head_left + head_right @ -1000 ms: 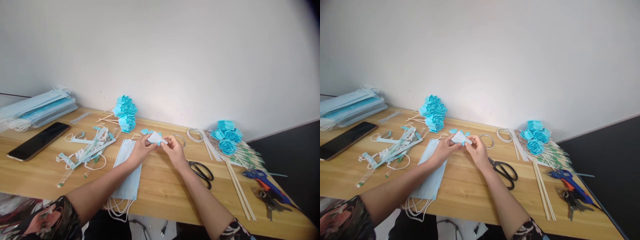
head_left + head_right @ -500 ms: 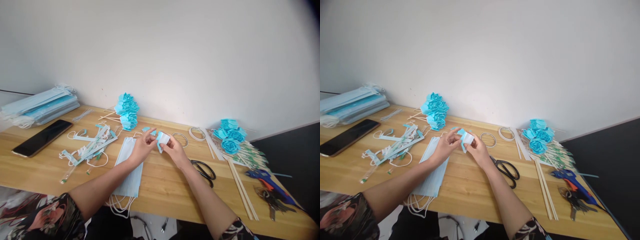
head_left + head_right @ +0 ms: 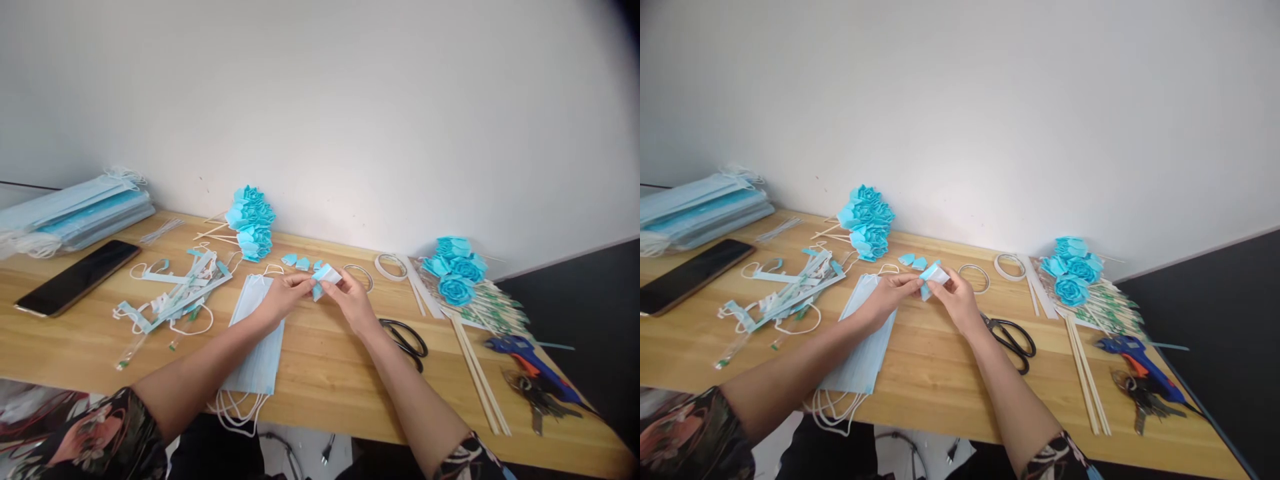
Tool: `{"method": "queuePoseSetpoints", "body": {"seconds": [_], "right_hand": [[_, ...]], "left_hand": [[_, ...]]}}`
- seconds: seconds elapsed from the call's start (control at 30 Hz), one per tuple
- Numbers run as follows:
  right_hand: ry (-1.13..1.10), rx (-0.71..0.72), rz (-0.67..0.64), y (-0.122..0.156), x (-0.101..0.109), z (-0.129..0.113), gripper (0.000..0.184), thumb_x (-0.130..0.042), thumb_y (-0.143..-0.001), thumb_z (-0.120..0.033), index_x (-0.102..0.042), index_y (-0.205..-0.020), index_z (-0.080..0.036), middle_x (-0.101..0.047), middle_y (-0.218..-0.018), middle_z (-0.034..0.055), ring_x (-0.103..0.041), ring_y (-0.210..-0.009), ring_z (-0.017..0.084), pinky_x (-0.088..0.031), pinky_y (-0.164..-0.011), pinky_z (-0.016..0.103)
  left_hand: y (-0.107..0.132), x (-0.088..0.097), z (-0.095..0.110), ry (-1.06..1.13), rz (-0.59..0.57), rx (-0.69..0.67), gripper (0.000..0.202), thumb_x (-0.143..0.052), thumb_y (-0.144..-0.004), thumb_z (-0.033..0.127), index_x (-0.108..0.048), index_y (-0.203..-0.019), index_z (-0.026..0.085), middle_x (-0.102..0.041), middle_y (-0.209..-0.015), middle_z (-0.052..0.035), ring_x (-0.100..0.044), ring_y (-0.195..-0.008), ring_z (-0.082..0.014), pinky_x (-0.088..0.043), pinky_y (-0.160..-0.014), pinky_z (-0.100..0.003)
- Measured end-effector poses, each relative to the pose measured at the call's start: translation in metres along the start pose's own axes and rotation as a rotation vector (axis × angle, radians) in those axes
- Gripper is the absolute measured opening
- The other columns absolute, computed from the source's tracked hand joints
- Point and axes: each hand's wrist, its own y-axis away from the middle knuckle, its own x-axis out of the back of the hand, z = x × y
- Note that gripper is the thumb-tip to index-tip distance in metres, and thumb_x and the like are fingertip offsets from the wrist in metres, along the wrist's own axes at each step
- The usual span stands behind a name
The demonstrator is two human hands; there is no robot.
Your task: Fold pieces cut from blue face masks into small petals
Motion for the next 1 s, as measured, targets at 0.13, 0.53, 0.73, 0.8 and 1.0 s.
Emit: {"method": "queuePoseSetpoints", "body": {"seconds": [0.13,0.53,0.73,0.8,1.0], "right_hand": [[0.049,0.020,0.044,-0.0001,0.0041,-0.0036,0.034,-0.070,-0.073,-0.043,-0.067,-0.100,-0.022,-0.068,-0.090,0.0021,-0.060,-0.080,0.018,-0.050,-0.073,0.030],[0.158,0.079,0.040,-0.0009,0.0077,0.0007,0.025,-0.067,-0.076,-0.042,-0.065,-0.089,-0.022,-0.061,-0.078,-0.0003,-0.056,-0.070,0.015,-0.046,-0.065,0.026],[0.216,0.030,-0.008,0.0007,0.0051,-0.0020,0.035,-0.070,-0.072,-0.040,-0.061,-0.102,-0.024,-0.061,-0.085,0.0003,-0.055,-0.068,0.015,-0.047,-0.062,0.026],[0.249,0.039,0.002,0.0009,0.0045,-0.0015,0.028,-0.068,-0.073,-0.036,-0.063,-0.098,-0.024,-0.062,-0.085,0.0006,-0.055,-0.068,0.015,-0.046,-0.061,0.026],[0.284,0.074,0.009,0.0006,0.0059,0.0014,0.014,-0.064,-0.076,-0.033,-0.063,-0.086,-0.023,-0.062,-0.073,-0.0007,-0.055,-0.063,0.015,-0.045,-0.059,0.027]], "left_hand": [[-0.0013,-0.0007,-0.0055,-0.115,-0.019,0.001,0.028,-0.061,-0.073,0.040,-0.065,-0.065,0.013,-0.058,-0.061,0.0006,-0.048,-0.060,-0.0116,-0.036,-0.061,-0.024],[-0.0016,0.0002,-0.0060,-0.210,-0.025,-0.053,0.036,-0.050,-0.079,0.042,-0.050,-0.055,0.015,-0.044,-0.053,0.0032,-0.038,-0.054,-0.0094,-0.029,-0.055,-0.023],[0.0006,-0.0009,-0.0081,-0.368,-0.016,-0.135,0.034,-0.048,-0.079,0.033,-0.047,-0.051,0.015,-0.039,-0.052,0.0036,-0.035,-0.053,-0.0088,-0.025,-0.052,-0.022],[0.0013,-0.0012,-0.0085,-0.437,-0.012,-0.186,0.033,-0.047,-0.080,0.030,-0.047,-0.050,0.015,-0.038,-0.052,0.0034,-0.033,-0.053,-0.0087,-0.024,-0.052,-0.022],[0.0017,-0.0010,-0.0073,-0.465,-0.001,-0.220,0.032,-0.047,-0.081,0.029,-0.049,-0.053,0.014,-0.039,-0.055,0.0026,-0.034,-0.055,-0.0088,-0.023,-0.053,-0.023]]}}
